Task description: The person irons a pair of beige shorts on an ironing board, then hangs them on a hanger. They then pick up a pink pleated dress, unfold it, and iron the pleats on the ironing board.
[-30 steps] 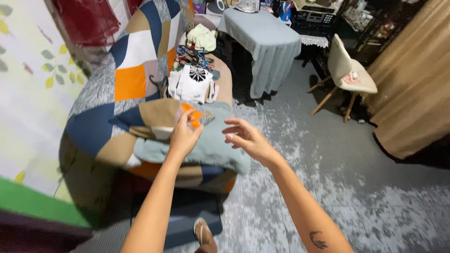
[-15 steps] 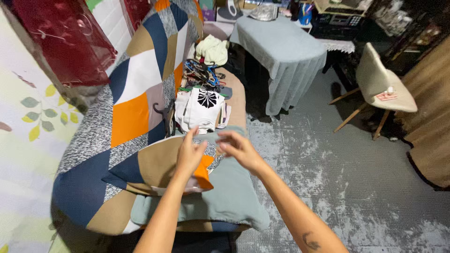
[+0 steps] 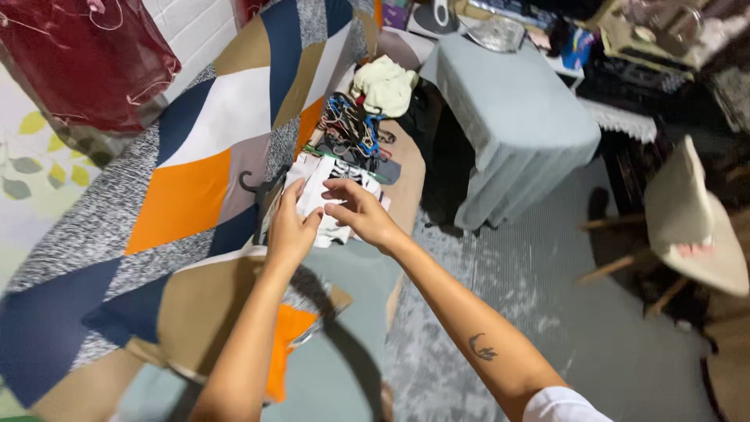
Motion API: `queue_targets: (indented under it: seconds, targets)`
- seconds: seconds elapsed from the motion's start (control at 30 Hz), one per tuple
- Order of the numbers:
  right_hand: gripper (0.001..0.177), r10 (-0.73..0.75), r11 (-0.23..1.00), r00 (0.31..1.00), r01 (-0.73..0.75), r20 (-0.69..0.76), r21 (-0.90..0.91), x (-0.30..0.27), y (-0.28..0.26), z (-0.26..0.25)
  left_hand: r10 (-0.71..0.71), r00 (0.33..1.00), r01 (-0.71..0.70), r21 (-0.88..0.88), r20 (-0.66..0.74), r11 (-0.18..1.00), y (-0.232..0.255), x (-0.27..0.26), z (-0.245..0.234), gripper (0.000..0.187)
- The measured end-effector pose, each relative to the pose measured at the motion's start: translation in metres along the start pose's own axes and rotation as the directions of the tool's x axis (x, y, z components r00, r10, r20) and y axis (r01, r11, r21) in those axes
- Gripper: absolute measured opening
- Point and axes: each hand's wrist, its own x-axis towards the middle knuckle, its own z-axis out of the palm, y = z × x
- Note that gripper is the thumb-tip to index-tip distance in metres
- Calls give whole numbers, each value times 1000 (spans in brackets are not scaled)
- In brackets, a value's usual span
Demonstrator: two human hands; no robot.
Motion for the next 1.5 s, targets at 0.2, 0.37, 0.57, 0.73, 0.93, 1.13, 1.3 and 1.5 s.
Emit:
queue_targets:
  seconds: [0.2, 0.37, 0.57, 0.73, 0.93, 1.13, 1.3, 1.5]
  targets:
    - [53, -5, 999, 1000, 4, 12, 35, 60, 6, -61, -145, 988, 147, 54, -51, 988, 2, 62, 60, 66]
    - [51, 157, 982, 987, -151, -44, 116, 89, 31, -96, -216, 976, 218, 110, -28, 970, -1, 73, 62, 74]
    - [50, 84, 992, 994, -91, -74, -84, 114, 96, -131, -213, 976, 217, 182, -43, 959, -28, 72, 36, 74]
    - [49, 233, 970, 965, -240, -120, -42, 130, 109, -144, -224, 969, 241, 206, -100, 948, -42, 45, 27, 71]
    - [45, 158, 920, 981, -188, -114, -345, 222, 236, -197, -275, 951, 302, 236, -139, 924, -125, 72, 40, 72]
    - [46, 237, 870, 962, -273, -138, -409, 275, 376, -233, -290, 947, 315, 219, -138, 924, -240, 112, 111, 69]
    - [30, 399, 815, 900, -437, -177, -382, 261, 457, -247, -547, 837, 539, 202, -21, 818, -287, 106, 163, 68]
    - [44, 338, 719, 922, -382, -189, -580, 274, 522, -253, -578, 811, 538, 275, 87, 796, -323, 118, 190, 62]
